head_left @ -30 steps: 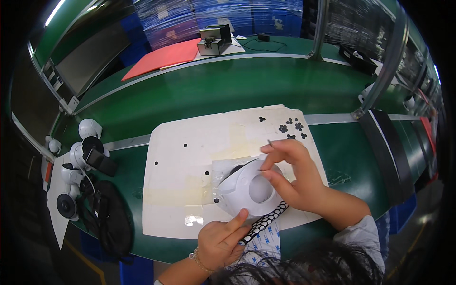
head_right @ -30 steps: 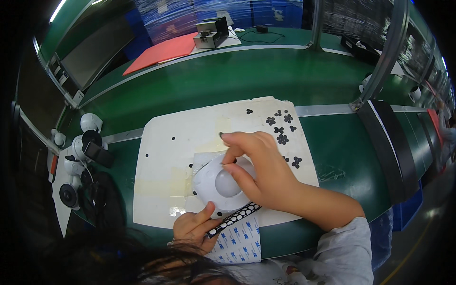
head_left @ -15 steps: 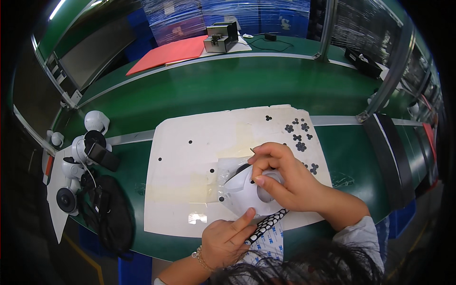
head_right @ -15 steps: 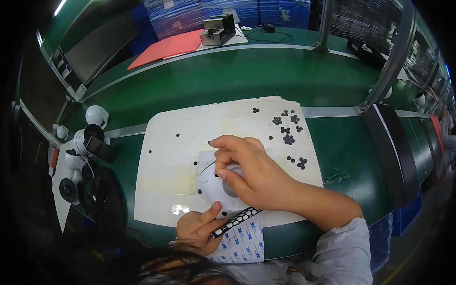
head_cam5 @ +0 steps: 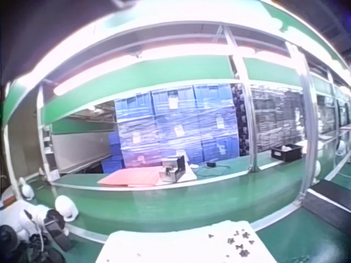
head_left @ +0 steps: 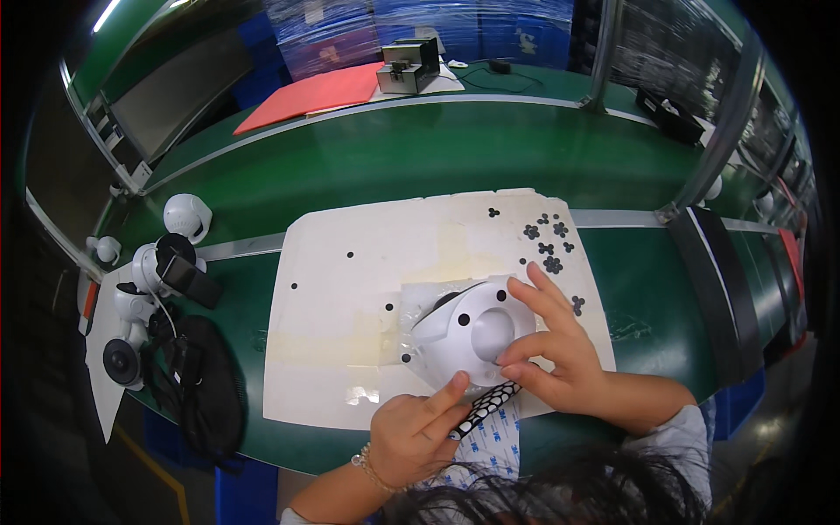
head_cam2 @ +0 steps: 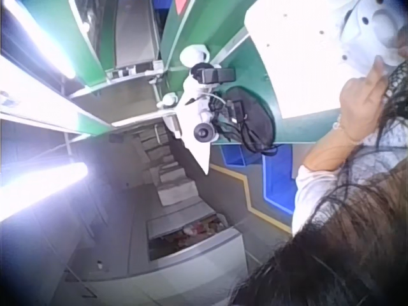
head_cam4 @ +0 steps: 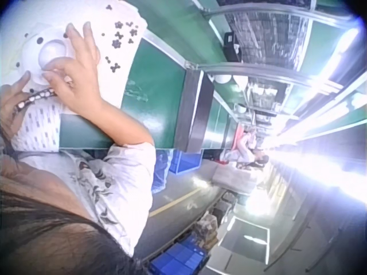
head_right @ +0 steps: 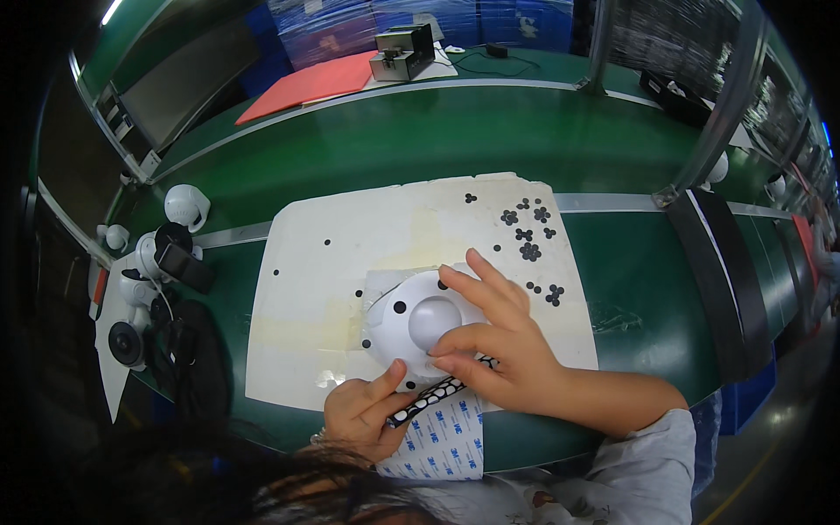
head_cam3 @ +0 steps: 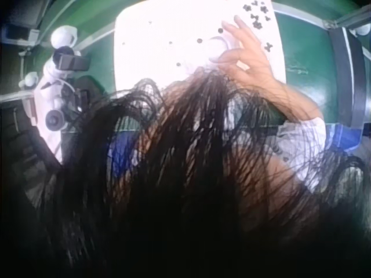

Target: The person repeatedly picks small black circular components from a sheet and places them into holes on white dome-shaped housings. They handle the housings one at a time, rotating them to access different holes, and set each completed unit aside on the green workbench.

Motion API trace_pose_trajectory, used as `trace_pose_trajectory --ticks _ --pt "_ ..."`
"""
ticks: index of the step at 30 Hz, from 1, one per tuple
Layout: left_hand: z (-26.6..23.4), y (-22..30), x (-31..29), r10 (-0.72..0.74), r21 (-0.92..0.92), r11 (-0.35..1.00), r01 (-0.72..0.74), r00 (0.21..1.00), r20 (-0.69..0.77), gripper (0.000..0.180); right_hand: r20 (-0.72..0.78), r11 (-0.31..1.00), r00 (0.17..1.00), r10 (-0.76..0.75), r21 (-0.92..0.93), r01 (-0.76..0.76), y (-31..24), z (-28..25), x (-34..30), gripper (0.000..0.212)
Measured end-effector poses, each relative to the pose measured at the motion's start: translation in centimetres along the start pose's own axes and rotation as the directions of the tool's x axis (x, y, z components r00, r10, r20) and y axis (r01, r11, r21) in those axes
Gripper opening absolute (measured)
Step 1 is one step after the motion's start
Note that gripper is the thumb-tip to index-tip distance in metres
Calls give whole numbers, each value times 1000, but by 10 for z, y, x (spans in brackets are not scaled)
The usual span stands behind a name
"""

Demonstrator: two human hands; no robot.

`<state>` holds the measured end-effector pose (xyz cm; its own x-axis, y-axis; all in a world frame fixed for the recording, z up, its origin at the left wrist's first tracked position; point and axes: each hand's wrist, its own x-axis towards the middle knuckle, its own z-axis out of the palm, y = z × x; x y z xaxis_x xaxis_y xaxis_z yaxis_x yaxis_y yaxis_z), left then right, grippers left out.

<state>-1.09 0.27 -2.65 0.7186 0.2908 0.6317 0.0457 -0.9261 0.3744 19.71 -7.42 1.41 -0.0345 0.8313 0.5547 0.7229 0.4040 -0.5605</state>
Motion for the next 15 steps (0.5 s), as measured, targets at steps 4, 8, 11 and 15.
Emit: trace_pose_trajectory --ticks 4,8,11,15 --pt "2 -1 1 11 17 1000 -10 1000 -18 30 72 976 992 105 181 -117 2 7 -5 7" --pt "1 0 1 4 24 1000 -4 1000 -12 29 99 975 989 107 187 -124 1 8 -5 7" --pt "2 0 1 7 25 1000 -6 1000 -21 27 96 978 990 104 169 -120 1 9 -5 7" --pt "3 -1 1 18 32 999 -16 999 -40 27 112 982 989 96 150 -113 0 7 -5 7"
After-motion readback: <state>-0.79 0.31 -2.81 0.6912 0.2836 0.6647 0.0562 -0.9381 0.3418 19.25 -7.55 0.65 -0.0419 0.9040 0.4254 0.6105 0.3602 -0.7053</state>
